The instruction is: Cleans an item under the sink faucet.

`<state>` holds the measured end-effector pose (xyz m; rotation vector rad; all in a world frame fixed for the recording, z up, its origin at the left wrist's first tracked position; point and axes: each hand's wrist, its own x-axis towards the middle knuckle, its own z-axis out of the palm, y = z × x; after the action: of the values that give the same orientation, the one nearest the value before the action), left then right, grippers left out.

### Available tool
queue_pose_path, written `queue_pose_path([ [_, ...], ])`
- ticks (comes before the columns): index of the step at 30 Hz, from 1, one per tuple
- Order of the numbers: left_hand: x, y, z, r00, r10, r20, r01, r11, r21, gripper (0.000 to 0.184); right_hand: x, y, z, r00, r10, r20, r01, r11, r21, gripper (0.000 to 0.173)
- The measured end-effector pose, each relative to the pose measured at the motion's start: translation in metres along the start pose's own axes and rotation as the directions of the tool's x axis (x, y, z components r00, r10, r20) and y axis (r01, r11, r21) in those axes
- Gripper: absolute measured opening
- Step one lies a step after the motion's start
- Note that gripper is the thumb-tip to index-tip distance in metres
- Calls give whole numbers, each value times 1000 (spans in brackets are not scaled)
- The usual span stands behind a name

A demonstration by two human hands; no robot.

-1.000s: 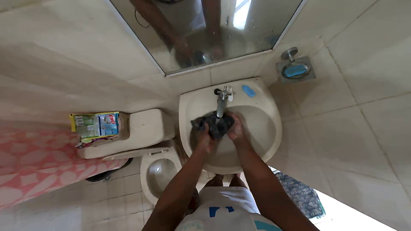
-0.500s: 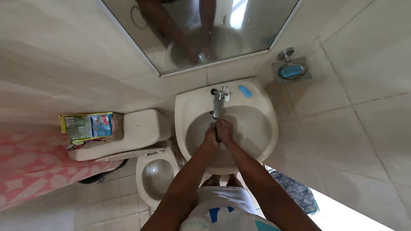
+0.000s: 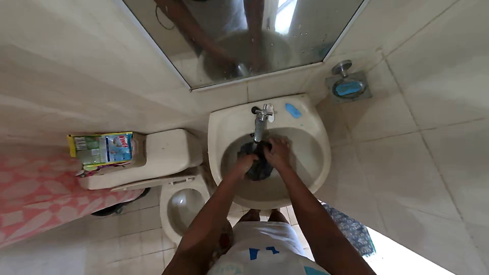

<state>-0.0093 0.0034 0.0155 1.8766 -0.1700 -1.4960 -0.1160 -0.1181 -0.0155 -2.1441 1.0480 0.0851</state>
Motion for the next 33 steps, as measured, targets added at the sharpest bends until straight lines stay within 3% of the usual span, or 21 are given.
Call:
queue_pose_path([
  [2,-11,4,-10,998,55,23,-57,994,93,42,-1,-7,25,993,-85,86,41,907,418,39],
  [3,-17,7,-16,994,107,34,-110,990,94,39,0,-10,34,979,-118,168,11,849,528,42],
  [4,-22,11,-22,985,167,37,-170,982,83,35,3,-10,39,960,-131,248,-19,852,523,46],
  [7,-29,9,-44,970,226,-88,-225,974,24,25,21,5,28,899,-119,422,8,967,256,49],
  [8,-29,3,-50,965,210,-159,-222,973,-58,24,24,15,19,895,-113,432,-8,964,267,44],
  [10,-22,-10,-55,954,153,-257,-217,945,-245,24,26,36,-4,937,-110,333,-70,872,484,28],
  [12,-16,-18,-45,970,100,-223,-191,878,-439,26,22,59,-16,989,-36,146,-88,650,755,21],
  [13,-11,-19,-33,983,73,-171,-157,821,-549,27,20,69,-14,996,8,85,-79,467,881,27],
  [15,5,-19,-5,999,13,-49,-44,695,-718,36,18,67,1,995,76,60,-67,97,993,35],
  [16,16,-21,6,1000,-7,11,13,638,-770,42,14,56,12,992,91,83,-85,10,996,36],
  [17,29,-23,15,998,-31,49,58,595,-801,47,8,38,23,986,129,107,-112,31,993,35],
  [19,51,-27,26,997,-49,62,79,605,-793,53,-7,-11,39,959,261,110,-175,242,954,25],
  [22,68,-48,16,987,159,21,-113,782,-613,47,-37,-60,38,974,224,-34,-115,617,778,22],
  [25,62,-35,33,988,40,-151,-125,775,-619,42,-22,-43,46,968,204,-148,-69,779,623,27],
  [27,50,-16,43,988,-82,-131,-27,744,-667,34,1,-18,44,963,218,-158,-119,871,476,32],
  [29,40,-7,41,992,-85,-91,10,784,-620,35,15,-1,34,975,169,-142,-122,950,287,38],
  [31,22,-1,26,980,-56,-192,-43,880,-473,41,23,14,22,991,34,-126,-26,998,61,40],
  [33,10,-8,2,938,18,-346,-104,967,-231,42,19,24,11,992,8,-125,-17,998,-65,37],
])
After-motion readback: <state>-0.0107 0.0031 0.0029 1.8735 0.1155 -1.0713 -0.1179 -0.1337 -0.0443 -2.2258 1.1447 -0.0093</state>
